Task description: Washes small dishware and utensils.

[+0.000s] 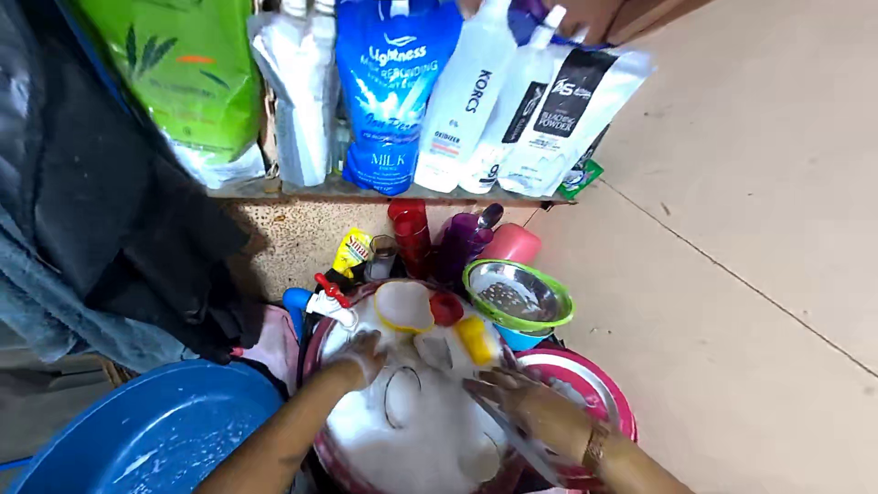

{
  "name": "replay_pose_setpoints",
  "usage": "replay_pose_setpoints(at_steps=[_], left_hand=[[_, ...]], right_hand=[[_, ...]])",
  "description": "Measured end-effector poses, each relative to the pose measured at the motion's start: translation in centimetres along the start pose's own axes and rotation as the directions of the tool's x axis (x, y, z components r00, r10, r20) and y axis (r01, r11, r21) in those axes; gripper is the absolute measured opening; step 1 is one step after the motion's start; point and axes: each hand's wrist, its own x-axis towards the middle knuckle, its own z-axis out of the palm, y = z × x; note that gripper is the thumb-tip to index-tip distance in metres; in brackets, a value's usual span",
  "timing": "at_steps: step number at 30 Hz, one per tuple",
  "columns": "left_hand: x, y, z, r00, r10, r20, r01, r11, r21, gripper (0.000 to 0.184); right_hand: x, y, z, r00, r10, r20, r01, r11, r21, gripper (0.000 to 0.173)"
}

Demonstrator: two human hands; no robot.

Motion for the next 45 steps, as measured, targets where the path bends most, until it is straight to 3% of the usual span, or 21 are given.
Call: replay_pose_setpoints(at_steps=[2, 3, 5, 8, 10, 12, 14, 16, 18, 20, 22, 24, 27, 29, 31, 33, 36, 38, 40, 43, 45], left_hand=[[1.7, 0.7, 0.1, 0.993, -0.105, 0.052, 0.103, 0.994, 0.032, 0.059], [2.3, 0.6, 0.2, 0.990, -0.130, 0.062, 0.131, 0.991, -0.005, 0.058], [2.9, 0.4, 0.8, 0.979, -0.204, 0.011, 0.204, 0.972, -0.117, 0.057], [3.2, 1.6, 1.7, 0.908, -0.413, -0.063, 0.401, 0.904, -0.151, 0.052], [2.5, 2.7, 2.0, 0.865, -0.494, -0.090, 0.495, 0.869, -0.014, 0.044], [1.6, 3.3, 2.0, 0.854, -0.517, -0.048, 0.517, 0.837, 0.178, 0.054], [1.5, 2.7, 1.9, 0.865, -0.501, 0.008, 0.479, 0.831, 0.284, 0.061], [2.0, 1.3, 1.6, 0.903, -0.430, 0.028, 0.401, 0.862, 0.309, 0.049], [1.7, 0.5, 0.9, 0.932, -0.359, -0.052, 0.360, 0.932, 0.025, 0.042], [2.2, -0.3, 1.3, 0.896, -0.373, -0.240, 0.212, 0.836, -0.507, 0.053], [3.1, -0.1, 0.9, 0.890, -0.375, -0.257, 0.123, 0.743, -0.658, 0.058], [4.0, 0.5, 0.6, 0.896, -0.371, -0.243, 0.179, 0.804, -0.567, 0.057], [5.3, 0.7, 1.3, 0.862, -0.430, -0.270, 0.338, 0.883, -0.326, 0.059], [5.9, 1.1, 1.7, 0.866, -0.418, -0.276, 0.356, 0.901, -0.247, 0.057], [6.6, 1.3, 1.8, 0.883, -0.402, -0.244, 0.341, 0.904, -0.257, 0.058], [7.0, 1.3, 1.9, 0.898, -0.396, -0.194, 0.311, 0.881, -0.357, 0.059], [7.1, 0.7, 2.4, 0.900, -0.361, -0.246, 0.152, 0.787, -0.599, 0.051], [6.9, 0.8, 2.6, 0.877, -0.343, -0.337, -0.020, 0.674, -0.738, 0.046], [6.3, 0.9, 2.0, 0.874, -0.307, -0.376, -0.094, 0.653, -0.752, 0.050], [5.6, 1.8, 0.7, 0.839, -0.260, -0.478, -0.115, 0.774, -0.623, 0.043], [5.3, 2.4, 1.0, 0.806, -0.193, -0.559, -0.142, 0.855, -0.499, 0.041]], right_hand=[[0.7, 0.7, -1.5, 0.989, 0.081, 0.123, -0.075, 0.996, -0.051, 0.071], [1.3, 0.9, -2.3, 0.994, 0.069, 0.087, -0.066, 0.997, -0.039, 0.062], [3.3, 0.6, -3.7, 0.995, 0.001, -0.101, 0.003, 0.999, 0.034, 0.042], [9.5, -0.9, -4.4, 0.931, -0.075, -0.356, 0.151, 0.970, 0.192, 0.034], [14.9, -1.9, -4.0, 0.928, -0.046, -0.370, 0.149, 0.955, 0.255, 0.034], [19.1, -3.2, -3.4, 0.966, 0.040, -0.255, 0.023, 0.971, 0.239, 0.044], [21.5, -4.9, -2.6, 0.989, 0.089, -0.121, -0.067, 0.981, 0.181, 0.057], [22.3, -6.4, -2.0, 0.998, 0.063, -0.026, -0.058, 0.983, 0.176, 0.057], [22.5, -6.5, -0.6, 1.000, -0.027, -0.012, 0.029, 0.985, 0.169, 0.055], [22.2, -6.0, 0.7, 0.991, -0.134, 0.005, 0.129, 0.961, 0.243, 0.059], [21.4, -5.9, 1.1, 0.982, -0.175, 0.065, 0.150, 0.947, 0.285, 0.075], [20.7, -5.7, 0.9, 0.978, -0.192, 0.080, 0.161, 0.942, 0.294, 0.074], [20.4, -4.9, 0.8, 0.972, -0.235, 0.005, 0.229, 0.951, 0.209, 0.054], [20.7, -4.5, 1.3, 0.982, -0.155, -0.108, 0.173, 0.969, 0.176, 0.040], [21.3, -5.1, 1.2, 0.984, 0.067, -0.166, -0.026, 0.970, 0.240, 0.035], [22.8, -5.8, 1.0, 0.944, 0.267, -0.193, -0.184, 0.913, 0.365, 0.048], [24.4, -6.5, 0.1, 0.905, 0.392, -0.167, -0.254, 0.812, 0.526, 0.061], [24.6, -7.1, 0.1, 0.928, 0.335, -0.160, -0.186, 0.793, 0.581, 0.062], [24.1, -8.0, 0.7, 0.964, 0.167, -0.207, -0.018, 0.818, 0.575, 0.058], [23.0, -7.6, 1.5, 0.953, 0.016, -0.304, 0.161, 0.820, 0.549, 0.061], [22.9, -7.3, 1.5, 0.913, 0.139, -0.385, 0.124, 0.802, 0.585, 0.064]])
